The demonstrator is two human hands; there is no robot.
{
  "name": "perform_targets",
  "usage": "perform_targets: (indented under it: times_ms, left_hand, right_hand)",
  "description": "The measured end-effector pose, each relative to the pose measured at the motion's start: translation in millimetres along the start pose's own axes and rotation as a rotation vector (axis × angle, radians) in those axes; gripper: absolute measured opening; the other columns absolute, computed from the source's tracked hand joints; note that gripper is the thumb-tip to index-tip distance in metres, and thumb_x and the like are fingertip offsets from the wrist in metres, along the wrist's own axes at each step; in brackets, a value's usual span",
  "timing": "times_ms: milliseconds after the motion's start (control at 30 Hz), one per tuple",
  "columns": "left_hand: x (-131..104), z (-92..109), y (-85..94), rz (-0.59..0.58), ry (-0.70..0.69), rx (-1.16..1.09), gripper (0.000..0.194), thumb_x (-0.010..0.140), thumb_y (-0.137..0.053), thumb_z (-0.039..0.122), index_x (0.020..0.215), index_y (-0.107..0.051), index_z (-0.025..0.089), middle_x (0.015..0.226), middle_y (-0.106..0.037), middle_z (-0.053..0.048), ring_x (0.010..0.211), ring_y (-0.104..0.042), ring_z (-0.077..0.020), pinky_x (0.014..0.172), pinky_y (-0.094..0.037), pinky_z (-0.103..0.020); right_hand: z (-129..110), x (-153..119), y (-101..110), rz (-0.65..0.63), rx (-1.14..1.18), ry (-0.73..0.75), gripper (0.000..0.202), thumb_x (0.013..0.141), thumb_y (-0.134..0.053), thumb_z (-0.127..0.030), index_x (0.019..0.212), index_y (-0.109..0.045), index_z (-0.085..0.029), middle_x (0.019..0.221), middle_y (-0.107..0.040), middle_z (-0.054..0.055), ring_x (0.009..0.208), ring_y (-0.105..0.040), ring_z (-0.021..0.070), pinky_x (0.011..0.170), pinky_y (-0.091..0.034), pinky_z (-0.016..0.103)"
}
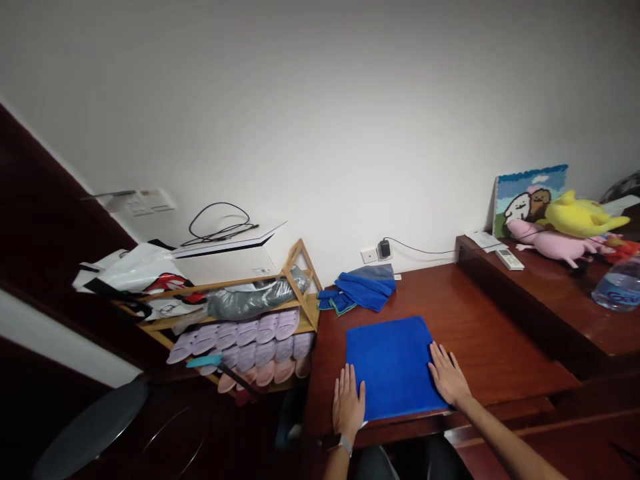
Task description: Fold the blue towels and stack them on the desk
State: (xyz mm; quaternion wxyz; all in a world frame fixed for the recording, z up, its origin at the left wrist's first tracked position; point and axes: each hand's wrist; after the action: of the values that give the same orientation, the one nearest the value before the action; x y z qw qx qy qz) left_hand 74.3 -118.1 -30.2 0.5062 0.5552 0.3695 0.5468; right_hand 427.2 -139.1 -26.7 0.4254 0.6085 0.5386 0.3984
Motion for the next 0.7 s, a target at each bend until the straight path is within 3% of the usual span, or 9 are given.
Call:
perform_targets:
  times_ms: [200, 333, 400, 500, 633, 700]
  left_hand:
    - [2, -2, 2.1, -0.045, 0.015, -0.006, 0.063, 0.110, -0.029, 0.043, 0.165, -0.038, 0.015, 0.172, -0.036, -0.009, 0.160, -0.034, -0.0255, 0.132, -0.032, -0.048]
    - [6, -4, 9.2, -0.090, 0.029, -0.014, 0.061, 0.109, -0.030, 0.041, 0.164, -0.040, 0.016, 0.172, -0.036, -0.009, 0.160, -0.034, -0.0255, 0.132, -0.032, -0.048]
    - [10, 5, 14.6, -0.072, 0.054, -0.015, 0.060, 0.109, -0.031, 0.038, 0.163, -0.043, 0.015, 0.171, -0.038, -0.010, 0.159, -0.035, -0.0265, 0.131, -0.033, -0.049]
    - [15, 47, 21.3, 0.007, -0.022, -0.057, 0.058, 0.110, -0.029, 0.035, 0.161, -0.046, 0.015, 0.171, -0.038, -0.012, 0.159, -0.035, -0.0266, 0.131, -0.033, -0.050]
    - [12, 149, 17.3, -0.007, -0.358, -0.220, 0.056, 0.110, -0.033, 0.038, 0.164, -0.041, 0.023, 0.172, -0.038, -0.007, 0.160, -0.033, -0.0253, 0.131, -0.033, -0.051]
    - [7, 191, 9.2, -0.076, -0.435, -0.275, 0.057, 0.111, -0.033, 0.042, 0.164, -0.039, 0.023, 0.171, -0.038, -0.008, 0.160, -0.035, -0.0259, 0.131, -0.035, -0.053]
  right_hand:
    - [9, -34, -15, 0.029, -0.005, 0.077, 0.072, 0.108, -0.018, -0.054, 0.167, -0.034, -0.017, 0.173, -0.031, 0.005, 0.162, -0.029, 0.0271, 0.133, -0.023, 0.051]
    - [7, -37, -13, 0.029, -0.003, 0.077, 0.072, 0.108, -0.018, -0.053, 0.167, -0.033, -0.015, 0.173, -0.030, 0.005, 0.162, -0.027, 0.0265, 0.133, -0.024, 0.049]
    - [6, -36, -12, 0.035, -0.002, 0.078, 0.071, 0.108, -0.019, -0.052, 0.167, -0.033, -0.016, 0.173, -0.030, 0.005, 0.162, -0.028, 0.0264, 0.133, -0.024, 0.049]
    - [6, -35, -13, 0.055, 0.009, 0.084, 0.069, 0.108, -0.020, -0.052, 0.167, -0.035, -0.017, 0.172, -0.031, 0.005, 0.162, -0.029, 0.0269, 0.133, -0.025, 0.049]
    - [7, -36, -11, 0.036, 0.013, 0.096, 0.069, 0.108, -0.019, -0.051, 0.167, -0.034, -0.016, 0.173, -0.028, 0.006, 0.162, -0.027, 0.0269, 0.133, -0.024, 0.052]
    - [8, -36, -11, 0.007, 0.004, 0.103, 0.068, 0.108, -0.019, -0.048, 0.166, -0.032, -0.015, 0.173, -0.026, 0.006, 0.163, -0.025, 0.0266, 0.133, -0.023, 0.052]
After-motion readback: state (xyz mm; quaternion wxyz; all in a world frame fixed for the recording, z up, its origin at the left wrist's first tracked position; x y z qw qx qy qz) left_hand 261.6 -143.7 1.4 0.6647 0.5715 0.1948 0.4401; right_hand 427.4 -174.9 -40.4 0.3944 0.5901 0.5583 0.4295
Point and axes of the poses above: each hand's wrist, its own x-axis towards the middle knuckle, its own y-axis out of the back of the hand, z = x × y
